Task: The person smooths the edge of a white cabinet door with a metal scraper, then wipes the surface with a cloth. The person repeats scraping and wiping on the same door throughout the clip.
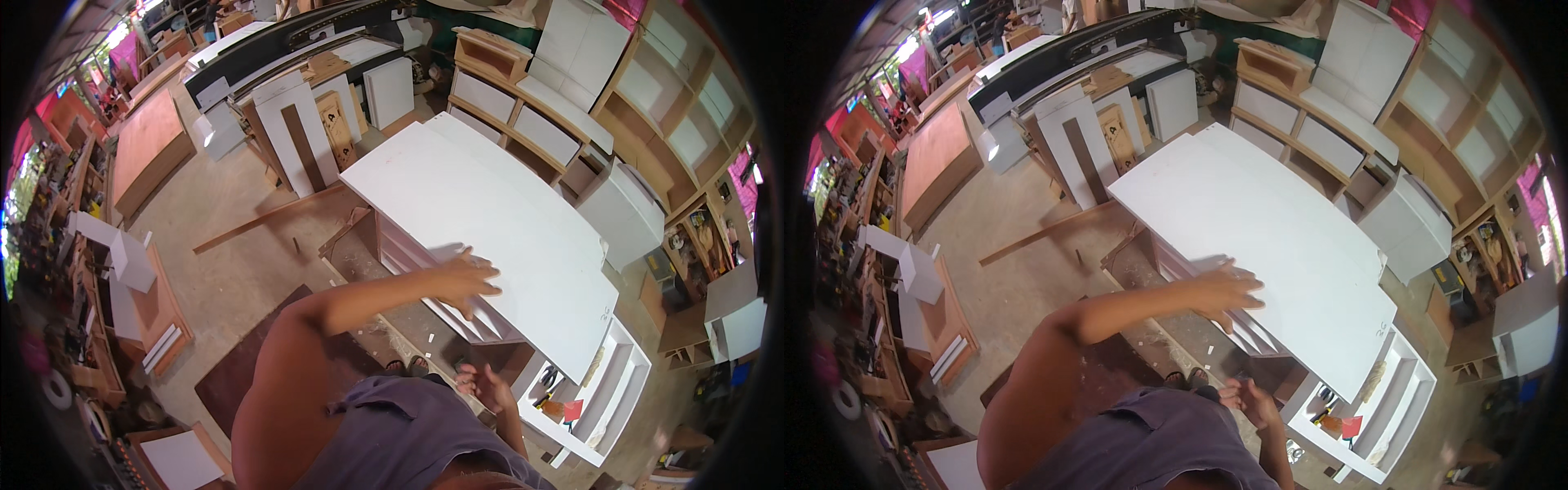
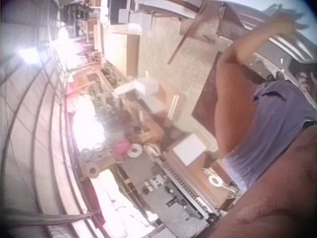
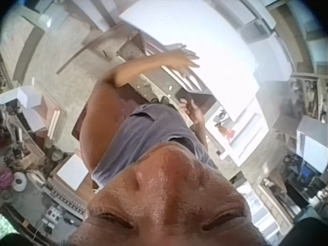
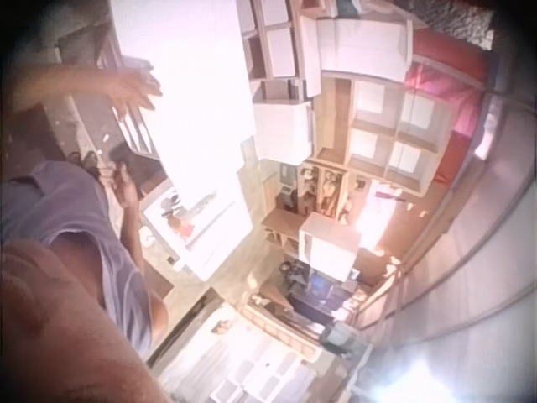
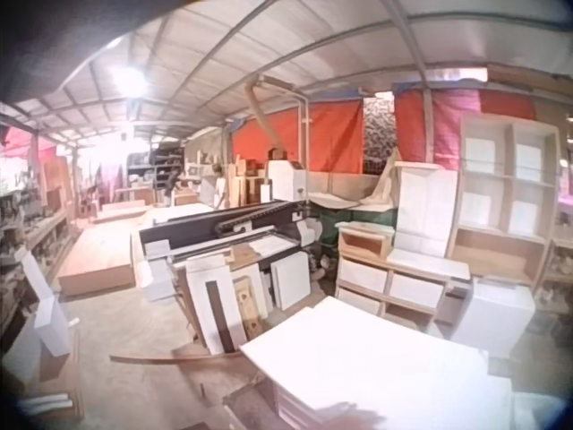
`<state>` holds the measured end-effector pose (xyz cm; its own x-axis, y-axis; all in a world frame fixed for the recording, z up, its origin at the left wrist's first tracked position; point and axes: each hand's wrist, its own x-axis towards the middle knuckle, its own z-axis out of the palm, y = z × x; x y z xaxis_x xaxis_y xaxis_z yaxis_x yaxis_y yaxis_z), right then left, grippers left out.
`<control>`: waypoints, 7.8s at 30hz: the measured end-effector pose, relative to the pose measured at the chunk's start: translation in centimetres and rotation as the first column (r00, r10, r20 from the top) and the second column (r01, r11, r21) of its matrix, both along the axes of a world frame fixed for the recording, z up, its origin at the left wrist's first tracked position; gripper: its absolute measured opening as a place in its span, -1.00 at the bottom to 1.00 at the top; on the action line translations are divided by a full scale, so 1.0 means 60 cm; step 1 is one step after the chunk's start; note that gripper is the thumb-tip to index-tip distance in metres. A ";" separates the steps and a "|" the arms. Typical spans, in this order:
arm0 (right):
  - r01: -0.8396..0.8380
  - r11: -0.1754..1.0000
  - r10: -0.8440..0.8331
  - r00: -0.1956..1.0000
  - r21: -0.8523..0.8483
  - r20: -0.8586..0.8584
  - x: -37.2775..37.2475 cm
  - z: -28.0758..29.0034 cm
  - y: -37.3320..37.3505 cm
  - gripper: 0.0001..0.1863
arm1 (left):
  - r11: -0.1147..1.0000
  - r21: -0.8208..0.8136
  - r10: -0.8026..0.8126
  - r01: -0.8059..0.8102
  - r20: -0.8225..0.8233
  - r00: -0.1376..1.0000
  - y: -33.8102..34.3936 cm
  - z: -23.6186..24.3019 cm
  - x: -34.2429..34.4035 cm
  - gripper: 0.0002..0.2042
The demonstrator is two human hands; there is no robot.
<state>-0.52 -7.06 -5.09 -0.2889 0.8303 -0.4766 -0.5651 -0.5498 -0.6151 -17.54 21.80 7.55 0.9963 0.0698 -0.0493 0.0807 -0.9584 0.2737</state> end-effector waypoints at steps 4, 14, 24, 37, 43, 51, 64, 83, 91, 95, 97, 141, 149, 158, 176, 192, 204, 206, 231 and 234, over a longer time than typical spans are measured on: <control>0.170 0.948 -0.213 0.967 0.270 0.138 0.059 0.071 -0.052 -0.41 | 0.873 -0.047 0.455 -0.486 0.438 0.775 0.194 -0.044 -0.090 -0.43; 0.826 0.407 -0.897 0.281 0.389 0.341 0.205 0.085 -0.125 -0.52 | 0.341 -0.070 0.933 -0.938 -0.096 0.346 0.526 -0.081 -0.221 -0.51; 0.953 0.062 -0.831 -0.115 0.296 0.543 -0.045 -0.020 -0.181 -0.62 | 0.236 -0.500 0.965 -0.833 0.017 0.263 0.685 -0.140 -0.090 -0.64; 0.927 -0.295 -0.803 -0.109 -0.232 0.585 -0.454 -0.244 -0.457 -0.70 | 0.602 -0.390 0.784 -0.697 0.456 0.422 0.783 -0.258 0.043 -0.78; 0.987 -0.137 -0.690 -0.155 0.083 0.707 -0.196 -0.129 -0.294 -0.73 | 0.786 -0.168 0.604 -0.595 0.009 0.797 0.695 -0.103 -0.133 -0.54; 0.879 -0.251 -0.868 -0.390 0.406 0.308 0.108 0.052 -0.047 -0.54 | -0.036 -0.988 0.954 -0.150 0.011 -0.298 0.432 -0.133 -0.407 -0.54; 0.862 -0.260 -0.906 -0.374 0.436 0.198 0.145 0.015 -0.031 -0.52 | -0.133 -0.991 0.991 0.010 -0.133 0.020 0.451 -0.235 -0.370 -0.57; 0.987 0.014 -0.831 -0.078 0.162 0.550 0.252 -0.281 -0.205 -0.53 | -0.375 -0.896 0.923 -0.238 -0.337 -0.186 0.189 -0.405 -0.371 -0.52; 0.789 0.599 0.051 -0.208 0.137 0.977 0.564 -0.527 -0.214 -0.52 | -0.308 -0.155 0.078 -0.939 -0.987 0.138 -0.300 -0.473 -0.339 -0.65; 0.747 0.644 0.148 -0.338 0.169 0.930 0.623 -0.615 -0.207 -0.42 | -0.057 -0.304 0.296 -0.951 -0.915 0.275 -0.303 -0.410 -0.393 -0.72; 0.705 0.708 0.209 -0.147 -0.046 0.967 0.631 -0.591 -0.206 -0.39 | 0.322 -0.119 0.506 -0.939 -0.817 0.277 -0.336 -0.396 -0.442 -0.71; -0.412 0.847 0.108 0.753 0.337 0.649 -0.701 0.037 0.465 -0.42 | -0.389 -0.918 0.842 0.076 -0.320 0.435 0.022 -0.216 -0.717 -0.47; -0.465 0.772 -0.098 0.587 0.433 0.804 -0.810 0.030 0.644 -0.27 | -0.548 -0.820 0.766 0.165 -0.413 0.493 0.197 -0.205 -0.806 -0.59; -0.096 0.777 -0.625 0.001 0.622 0.780 -0.741 0.030 0.741 -0.52 | -0.496 -0.859 0.702 0.124 -0.313 0.640 0.411 -0.200 -0.811 -0.52; -0.124 0.824 -0.447 -0.741 0.553 0.500 -0.592 0.046 0.805 -0.58 | 0.759 -0.484 0.516 -0.436 0.040 0.856 0.585 -0.406 -0.742 -0.46; -0.137 0.828 -0.471 -0.696 0.543 0.542 -0.598 0.054 0.800 -0.49 | 0.985 -0.099 0.169 -0.139 0.681 0.712 0.626 -0.376 -0.522 -0.14; -0.166 0.785 -0.517 -0.705 0.596 0.485 -0.595 0.046 0.799 -0.54 | 0.991 -0.110 0.127 -0.071 0.670 0.732 0.654 -0.371 -0.514 -0.28; -0.167 0.778 -0.524 -0.704 0.606 0.479 -0.595 0.045 0.800 -0.53 | 0.991 -0.106 0.131 -0.081 0.659 0.741 0.657 -0.370 -0.518 -0.29; -0.126 0.820 -0.481 -0.680 0.558 0.553 -0.578 0.029 0.790 -0.35 | 0.693 -0.707 0.511 0.142 0.620 0.595 0.585 -0.301 -0.558 -0.34; -0.111 0.838 -0.477 -0.625 0.534 0.618 -0.576 0.047 0.770 -0.29 | 0.733 -0.664 0.440 0.150 0.630 0.640 0.530 -0.255 -0.541 -0.32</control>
